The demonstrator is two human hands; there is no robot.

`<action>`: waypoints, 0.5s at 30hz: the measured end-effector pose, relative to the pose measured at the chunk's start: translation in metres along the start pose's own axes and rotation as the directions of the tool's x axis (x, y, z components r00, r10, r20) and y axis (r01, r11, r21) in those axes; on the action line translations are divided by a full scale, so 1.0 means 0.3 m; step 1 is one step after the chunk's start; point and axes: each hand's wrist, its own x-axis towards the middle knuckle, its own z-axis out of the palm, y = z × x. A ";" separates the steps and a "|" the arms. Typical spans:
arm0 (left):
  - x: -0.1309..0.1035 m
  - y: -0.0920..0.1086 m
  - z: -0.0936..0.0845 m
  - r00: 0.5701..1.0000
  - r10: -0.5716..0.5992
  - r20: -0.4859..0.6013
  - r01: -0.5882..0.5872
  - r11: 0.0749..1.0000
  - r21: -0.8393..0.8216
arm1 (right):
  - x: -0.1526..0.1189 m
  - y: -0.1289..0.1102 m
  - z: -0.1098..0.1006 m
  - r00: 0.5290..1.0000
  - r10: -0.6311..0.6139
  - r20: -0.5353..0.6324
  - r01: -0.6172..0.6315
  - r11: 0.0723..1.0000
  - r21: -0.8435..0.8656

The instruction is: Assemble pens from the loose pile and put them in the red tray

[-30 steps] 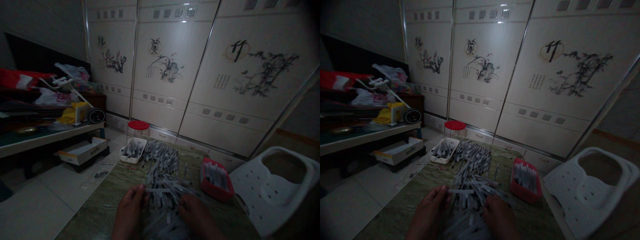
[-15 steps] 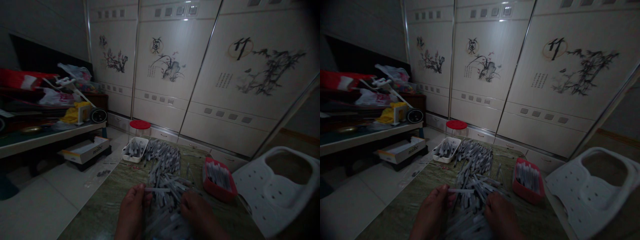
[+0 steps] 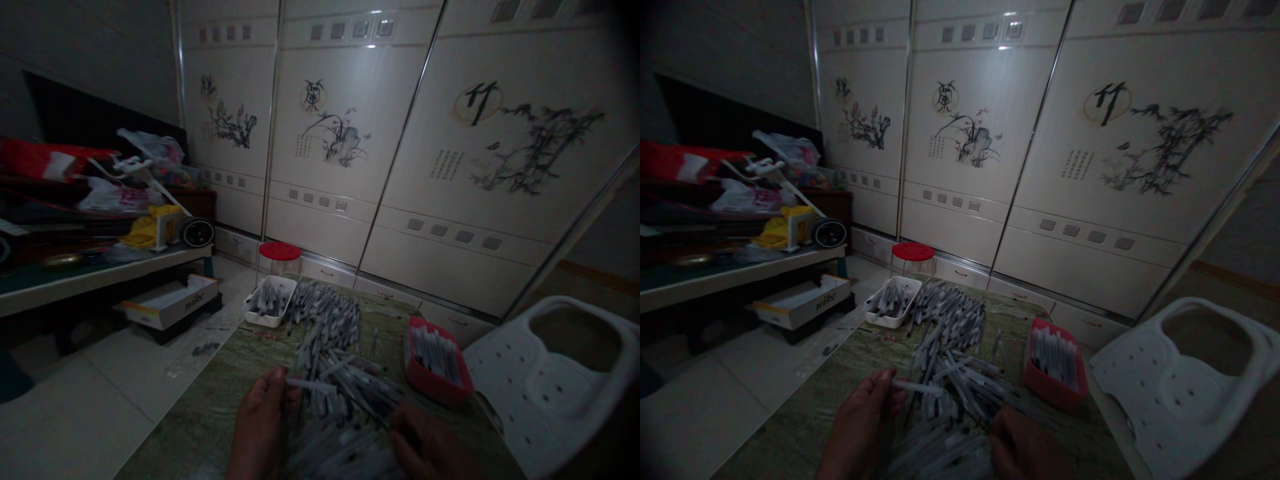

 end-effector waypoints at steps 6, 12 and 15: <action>0.009 -0.009 -0.007 1.000 0.000 0.003 0.000 1.000 0.029 | -0.013 -0.021 -0.015 1.000 -0.014 0.006 0.014 0.997 -0.074; 0.009 -0.020 -0.011 0.998 0.015 0.058 -0.022 0.994 0.108 | -0.010 -0.040 -0.033 0.999 -0.028 0.030 0.031 0.995 -0.091; -0.001 -0.020 -0.002 0.995 0.009 0.099 -0.016 0.997 0.075 | -0.012 -0.061 -0.050 0.998 -0.062 0.018 0.064 0.995 -0.074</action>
